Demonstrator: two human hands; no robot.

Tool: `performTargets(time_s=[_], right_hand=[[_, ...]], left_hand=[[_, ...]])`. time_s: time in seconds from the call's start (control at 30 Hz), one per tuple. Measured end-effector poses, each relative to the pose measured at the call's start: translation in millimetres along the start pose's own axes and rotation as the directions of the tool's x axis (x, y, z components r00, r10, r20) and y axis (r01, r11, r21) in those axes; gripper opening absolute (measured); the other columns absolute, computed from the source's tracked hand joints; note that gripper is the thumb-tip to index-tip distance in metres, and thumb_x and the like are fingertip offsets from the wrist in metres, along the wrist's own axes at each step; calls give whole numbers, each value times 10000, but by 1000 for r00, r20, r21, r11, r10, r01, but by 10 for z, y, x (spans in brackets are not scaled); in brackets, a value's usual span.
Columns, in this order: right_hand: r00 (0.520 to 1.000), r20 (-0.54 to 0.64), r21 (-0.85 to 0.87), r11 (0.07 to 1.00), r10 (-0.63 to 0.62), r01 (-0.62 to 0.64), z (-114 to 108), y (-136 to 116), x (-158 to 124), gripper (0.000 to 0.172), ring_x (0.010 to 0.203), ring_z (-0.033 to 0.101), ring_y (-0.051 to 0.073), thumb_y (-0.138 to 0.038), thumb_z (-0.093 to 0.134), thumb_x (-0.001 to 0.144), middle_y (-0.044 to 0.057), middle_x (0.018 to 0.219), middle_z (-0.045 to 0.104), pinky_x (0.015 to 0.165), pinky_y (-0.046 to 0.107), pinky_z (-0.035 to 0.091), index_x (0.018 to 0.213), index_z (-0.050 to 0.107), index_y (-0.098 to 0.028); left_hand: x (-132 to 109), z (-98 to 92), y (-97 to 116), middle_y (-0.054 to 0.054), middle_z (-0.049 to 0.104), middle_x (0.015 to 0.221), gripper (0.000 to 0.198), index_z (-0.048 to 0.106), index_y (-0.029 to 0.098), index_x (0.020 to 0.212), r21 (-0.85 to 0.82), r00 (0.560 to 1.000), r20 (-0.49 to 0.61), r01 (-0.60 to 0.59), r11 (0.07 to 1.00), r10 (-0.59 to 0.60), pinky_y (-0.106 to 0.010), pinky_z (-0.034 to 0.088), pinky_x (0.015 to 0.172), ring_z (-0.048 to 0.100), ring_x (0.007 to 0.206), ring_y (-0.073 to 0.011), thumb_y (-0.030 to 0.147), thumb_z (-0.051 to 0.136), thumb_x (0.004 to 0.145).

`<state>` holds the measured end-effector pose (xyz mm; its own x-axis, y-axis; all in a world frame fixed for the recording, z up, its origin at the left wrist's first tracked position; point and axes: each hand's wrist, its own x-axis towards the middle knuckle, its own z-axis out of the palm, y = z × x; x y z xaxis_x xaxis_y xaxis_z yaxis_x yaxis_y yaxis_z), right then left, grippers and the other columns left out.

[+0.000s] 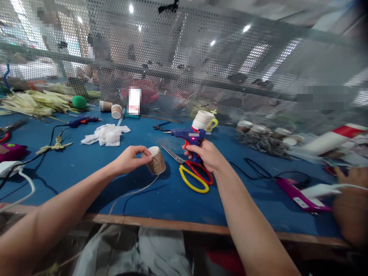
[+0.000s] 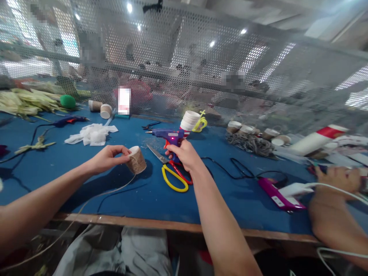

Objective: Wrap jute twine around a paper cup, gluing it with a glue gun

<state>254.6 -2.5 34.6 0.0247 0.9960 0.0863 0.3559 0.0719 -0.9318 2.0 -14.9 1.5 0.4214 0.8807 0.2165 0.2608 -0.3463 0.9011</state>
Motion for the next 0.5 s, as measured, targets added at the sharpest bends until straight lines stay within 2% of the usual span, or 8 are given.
performTargets(time_s=[0.07, 0.13, 0.2, 0.27, 0.33, 0.4, 0.43, 0.5], right_hand=[[997, -62, -171, 984, 44, -54, -21, 59, 50, 102, 543, 551, 111, -216, 584, 677, 20, 644, 597, 516, 236, 457, 717, 511, -157], [987, -138, -354, 927, 83, -127, -68, 137, 136, 114, 544, 557, 123, -258, 562, 709, 26, 622, 596, 524, 241, 454, 686, 513, -157], [979, -176, -466, 868, 100, -172, -117, 207, 214, 168, 580, 579, 158, -301, 528, 745, 58, 638, 610, 535, 260, 448, 671, 533, -150], [974, -204, -551, 811, 99, -198, -147, 245, 237, 193, 683, 606, 225, -298, 512, 757, 122, 705, 629, 591, 303, 448, 698, 571, -124], [967, -242, -629, 746, 76, -216, -143, 242, 172, 212, 855, 591, 303, -274, 535, 740, 206, 854, 628, 696, 357, 433, 792, 605, -81], [980, -195, -721, 671, 47, -176, -100, 213, 28, 324, 973, 546, 338, -279, 571, 714, 242, 998, 593, 770, 374, 404, 951, 598, -60], [990, -134, -769, 625, 46, -133, -65, 197, -58, 394, 985, 543, 334, -287, 587, 702, 233, 1031, 587, 778, 366, 401, 1030, 578, -70], [992, 62, -881, 473, 110, 2, 17, 179, -214, 474, 952, 566, 320, -261, 572, 704, 213, 1018, 598, 750, 348, 411, 1139, 527, -80]], left_hand=[[7, 2, 1, -21, 623, 741, 197, 573, 137, 687, -39, 1000, 7, 7, 999, -7, -254, 420, 711, 535, 717, -134, 333, 574, 704], [10, 5, 3, -29, 627, 771, 195, 562, 138, 684, -83, 1000, 16, 16, 996, -15, -263, 421, 731, 540, 740, -137, 332, 578, 701], [10, 7, 2, -30, 622, 765, 189, 555, 139, 680, -113, 1000, 12, 22, 993, -20, -270, 418, 736, 537, 733, -135, 325, 582, 698], [12, 4, -3, -23, 609, 731, 178, 553, 139, 677, -128, 1000, -11, 27, 991, -29, -270, 410, 725, 525, 707, -127, 313, 585, 692], [19, -6, -8, -10, 590, 689, 165, 552, 141, 676, -150, 998, -49, 42, 988, -50, -263, 398, 705, 510, 674, -116, 302, 587, 684], [37, -20, -11, 6, 564, 648, 159, 545, 142, 665, -192, 992, -89, 69, 979, -87, -251, 383, 675, 490, 638, -104, 295, 588, 675], [50, -25, -11, 14, 550, 630, 158, 539, 142, 658, -218, 988, -108, 82, 972, -108, -244, 375, 658, 479, 618, -97, 292, 590, 669], [83, -26, -13, 29, 524, 600, 157, 528, 142, 646, -269, 980, -137, 101, 958, -143, -233, 356, 627, 456, 582, -84, 284, 593, 660]])
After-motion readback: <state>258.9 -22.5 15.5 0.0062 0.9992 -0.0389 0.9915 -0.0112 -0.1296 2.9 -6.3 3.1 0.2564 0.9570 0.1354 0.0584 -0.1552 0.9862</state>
